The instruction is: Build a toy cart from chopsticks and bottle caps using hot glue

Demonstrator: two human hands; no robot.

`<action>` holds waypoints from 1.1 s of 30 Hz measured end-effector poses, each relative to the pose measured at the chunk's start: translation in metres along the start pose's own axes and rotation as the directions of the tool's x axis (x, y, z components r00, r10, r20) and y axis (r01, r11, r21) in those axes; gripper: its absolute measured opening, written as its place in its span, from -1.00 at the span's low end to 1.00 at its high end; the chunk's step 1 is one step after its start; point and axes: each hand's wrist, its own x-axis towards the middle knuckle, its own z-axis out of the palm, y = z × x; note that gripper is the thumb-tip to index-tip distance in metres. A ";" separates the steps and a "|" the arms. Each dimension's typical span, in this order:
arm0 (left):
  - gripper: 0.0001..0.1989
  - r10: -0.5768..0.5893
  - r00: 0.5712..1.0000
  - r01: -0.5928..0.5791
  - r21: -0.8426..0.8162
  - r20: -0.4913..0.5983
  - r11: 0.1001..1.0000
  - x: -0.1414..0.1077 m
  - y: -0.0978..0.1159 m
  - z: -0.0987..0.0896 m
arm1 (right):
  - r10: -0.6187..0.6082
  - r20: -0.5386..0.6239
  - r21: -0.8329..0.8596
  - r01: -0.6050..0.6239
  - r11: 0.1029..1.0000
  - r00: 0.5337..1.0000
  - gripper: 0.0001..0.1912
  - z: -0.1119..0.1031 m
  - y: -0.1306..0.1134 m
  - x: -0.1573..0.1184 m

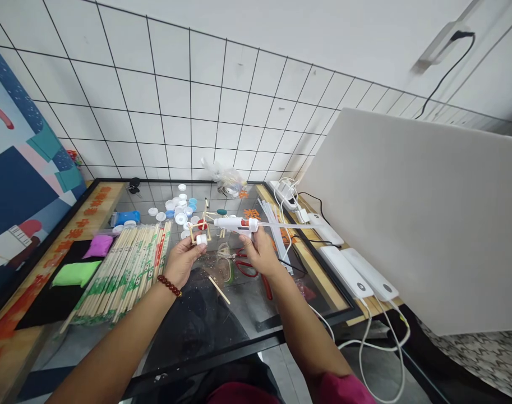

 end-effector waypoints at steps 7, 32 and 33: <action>-0.49 -0.016 1.000 0.015 -0.012 -0.013 1.000 0.001 -0.001 -0.002 | 0.045 0.018 0.037 -0.046 0.998 0.999 -0.66 -0.002 0.001 0.000; -0.59 -0.030 1.000 0.030 -0.067 -0.003 0.997 0.003 0.003 -0.002 | 0.069 -0.035 0.050 -0.067 0.996 0.997 -0.68 -0.005 0.001 0.002; -0.59 -0.030 1.000 0.029 -0.062 -0.010 0.998 0.002 0.002 -0.002 | 0.071 -0.042 0.056 -0.069 0.996 0.997 -0.68 -0.005 0.000 0.002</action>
